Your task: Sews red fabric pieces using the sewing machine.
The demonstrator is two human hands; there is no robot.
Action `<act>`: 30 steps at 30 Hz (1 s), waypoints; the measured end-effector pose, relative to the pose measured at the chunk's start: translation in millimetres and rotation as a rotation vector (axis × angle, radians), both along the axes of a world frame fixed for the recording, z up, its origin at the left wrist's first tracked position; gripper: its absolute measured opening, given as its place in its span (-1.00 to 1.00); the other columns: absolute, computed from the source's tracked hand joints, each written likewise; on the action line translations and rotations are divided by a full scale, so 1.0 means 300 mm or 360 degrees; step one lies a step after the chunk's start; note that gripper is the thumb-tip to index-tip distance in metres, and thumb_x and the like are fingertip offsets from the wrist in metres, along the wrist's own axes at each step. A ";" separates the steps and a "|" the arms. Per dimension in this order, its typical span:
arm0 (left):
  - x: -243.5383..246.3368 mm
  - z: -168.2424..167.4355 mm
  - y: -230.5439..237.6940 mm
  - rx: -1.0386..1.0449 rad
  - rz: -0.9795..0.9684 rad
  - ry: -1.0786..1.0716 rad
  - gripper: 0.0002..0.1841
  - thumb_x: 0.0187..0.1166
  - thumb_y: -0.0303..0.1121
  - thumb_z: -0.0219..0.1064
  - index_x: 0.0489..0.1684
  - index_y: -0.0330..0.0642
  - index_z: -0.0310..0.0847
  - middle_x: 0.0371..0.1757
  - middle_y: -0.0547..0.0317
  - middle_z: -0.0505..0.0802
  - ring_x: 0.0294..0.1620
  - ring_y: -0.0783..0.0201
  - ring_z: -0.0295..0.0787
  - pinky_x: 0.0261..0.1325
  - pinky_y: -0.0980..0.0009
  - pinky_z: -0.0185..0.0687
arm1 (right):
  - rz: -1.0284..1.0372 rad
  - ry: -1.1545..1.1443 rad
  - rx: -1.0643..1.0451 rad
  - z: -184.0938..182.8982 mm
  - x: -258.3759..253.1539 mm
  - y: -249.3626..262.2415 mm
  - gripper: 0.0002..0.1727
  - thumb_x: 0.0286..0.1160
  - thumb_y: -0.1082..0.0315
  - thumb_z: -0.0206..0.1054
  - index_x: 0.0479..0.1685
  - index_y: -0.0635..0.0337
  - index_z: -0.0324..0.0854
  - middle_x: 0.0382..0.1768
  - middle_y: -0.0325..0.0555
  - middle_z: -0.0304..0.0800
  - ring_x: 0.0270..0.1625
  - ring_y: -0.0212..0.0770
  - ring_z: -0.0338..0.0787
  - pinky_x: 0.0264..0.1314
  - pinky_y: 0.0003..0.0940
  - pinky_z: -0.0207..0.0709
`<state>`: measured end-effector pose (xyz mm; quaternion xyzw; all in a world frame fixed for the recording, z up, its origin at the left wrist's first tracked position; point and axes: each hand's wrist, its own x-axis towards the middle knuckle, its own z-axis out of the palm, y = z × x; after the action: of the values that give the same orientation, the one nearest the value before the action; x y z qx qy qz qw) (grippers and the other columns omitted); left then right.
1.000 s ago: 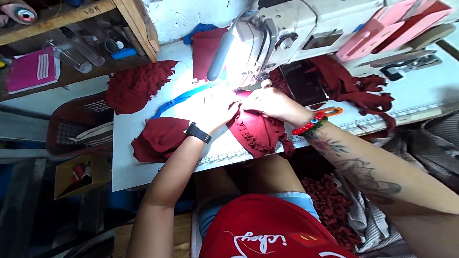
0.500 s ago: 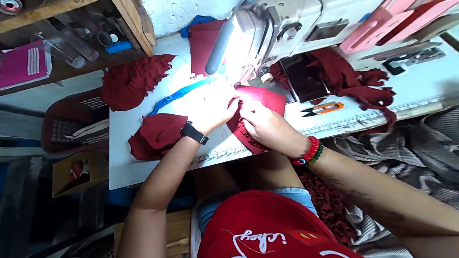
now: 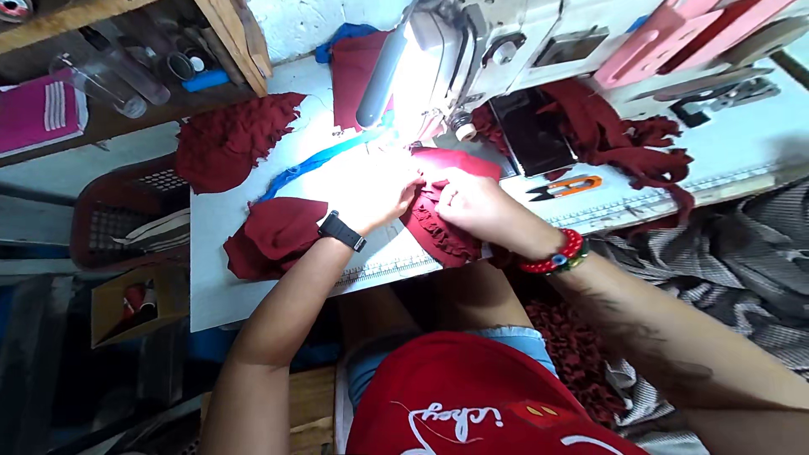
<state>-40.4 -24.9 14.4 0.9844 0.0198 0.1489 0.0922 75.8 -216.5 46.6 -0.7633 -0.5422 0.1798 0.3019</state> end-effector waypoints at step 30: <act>-0.019 -0.006 0.005 -0.0131 -0.0020 -0.0118 -0.75 0.71 -0.26 0.23 -0.04 -0.01 0.91 0.15 0.17 0.89 0.36 0.11 0.72 0.52 0.06 0.46 | 0.0045 -0.0857 0.0124 -0.089 -0.006 0.090 -0.79 0.61 0.43 0.28 0.07 0.25 0.76 -0.03 0.17 0.78 -0.13 0.20 0.83 -0.25 0.18 0.66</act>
<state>-46.2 -23.5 12.6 0.9736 0.0161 0.1838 0.1342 74.1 -189.4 20.0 -0.7638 -0.6200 -0.0463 0.1733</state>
